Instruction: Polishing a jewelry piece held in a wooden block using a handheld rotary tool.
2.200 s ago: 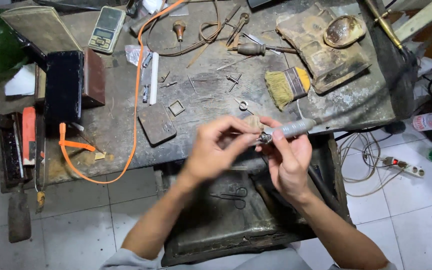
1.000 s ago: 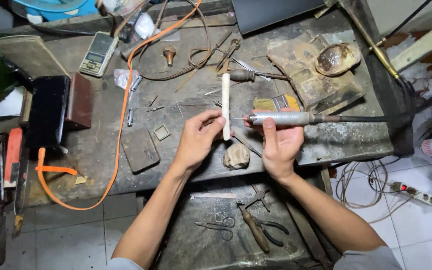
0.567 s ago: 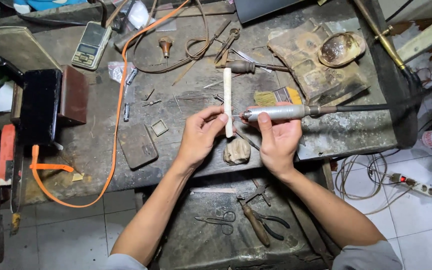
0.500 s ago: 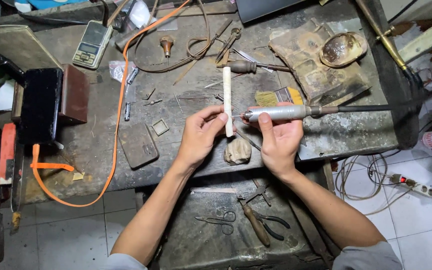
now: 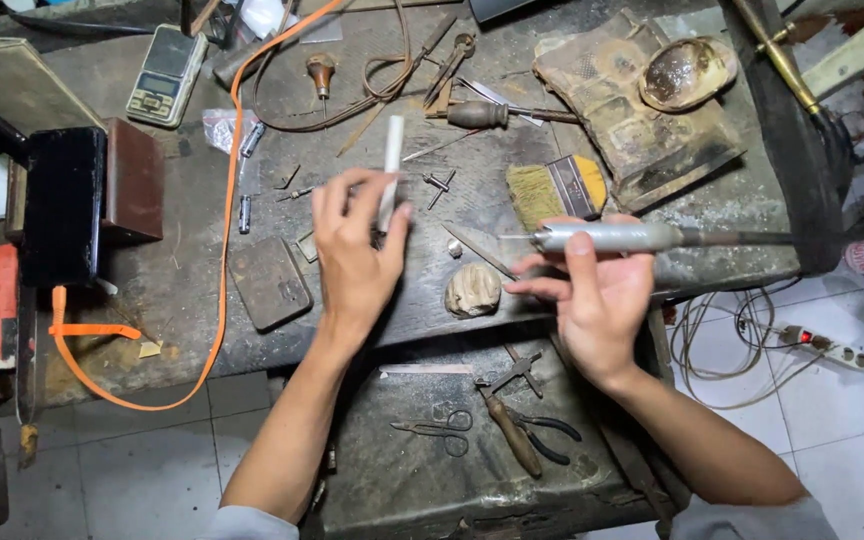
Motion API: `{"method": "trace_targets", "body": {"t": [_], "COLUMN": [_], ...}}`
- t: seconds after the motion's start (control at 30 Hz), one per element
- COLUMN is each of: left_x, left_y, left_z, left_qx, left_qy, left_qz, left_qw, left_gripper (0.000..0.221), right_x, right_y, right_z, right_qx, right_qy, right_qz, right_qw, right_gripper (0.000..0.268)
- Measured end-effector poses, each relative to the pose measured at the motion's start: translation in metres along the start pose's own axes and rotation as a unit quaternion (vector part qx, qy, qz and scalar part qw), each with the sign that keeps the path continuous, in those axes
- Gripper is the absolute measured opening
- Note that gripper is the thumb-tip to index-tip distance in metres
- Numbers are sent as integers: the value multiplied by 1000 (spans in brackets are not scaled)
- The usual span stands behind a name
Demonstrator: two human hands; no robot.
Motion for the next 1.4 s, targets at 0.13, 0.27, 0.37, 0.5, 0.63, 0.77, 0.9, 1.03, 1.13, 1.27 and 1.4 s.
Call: {"method": "trace_targets", "body": {"t": [0.13, 0.27, 0.37, 0.5, 0.63, 0.77, 0.9, 1.03, 1.13, 1.27, 1.4], "left_x": [-47, -66, -68, -68, -59, -29, 24, -26, -54, -23, -16], "left_y": [-10, -4, -11, 1, -7, -44, -57, -32, 3, 19, 33], "left_z": [-17, -70, -101, -139, -121, -88, -63, -21, -27, -51, -55], "left_qx": [123, 288, 351, 373, 356, 412, 200, 237, 340, 234, 190], "left_qy": [90, 47, -34, -76, -100, -81, -273, 18, 152, 290, 449], "left_qz": [-137, -234, -267, -369, -372, -107, -223, -223, -208, 27, 193], "left_qw": [979, 927, 897, 848, 851, 901, 914, 945, 904, 927, 852], "left_gripper": [16, 13, 13, 17, 13, 26, 19, 21, 26, 14, 23], "right_x": [17, 31, 37, 44, 48, 47, 43, 34, 22, 6, -11], "right_y": [15, 23, 27, 28, 26, 22, 14, -2, -5, 2, 12], "right_z": [20, 32, 36, 37, 42, 48, 49, 41, 27, -5, -3], "right_qx": [-23, -53, -59, -56, -55, -49, -50, -38, -30, 10, 24], "right_qy": [29, 26, 39, 43, 51, 50, 23, 3, 0, -20, -13], "right_qz": [18, 46, 54, 55, 54, 64, 80, 84, 100, 105, 108], "right_qw": [999, 997, 996, 996, 996, 995, 995, 996, 995, 994, 994], "right_gripper": [30, 30, 29, 28, 27, 26, 30, 30, 29, 34, 41]}}
Point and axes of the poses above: each hand's wrist, its own y-axis away from the middle knuckle, its own z-axis out of the back of the hand, x = y × z, the point moved 7 cm from there along -y, towards the middle knuckle, and after that the axes turned 6 degrees about -y, right-handed, at the moved point
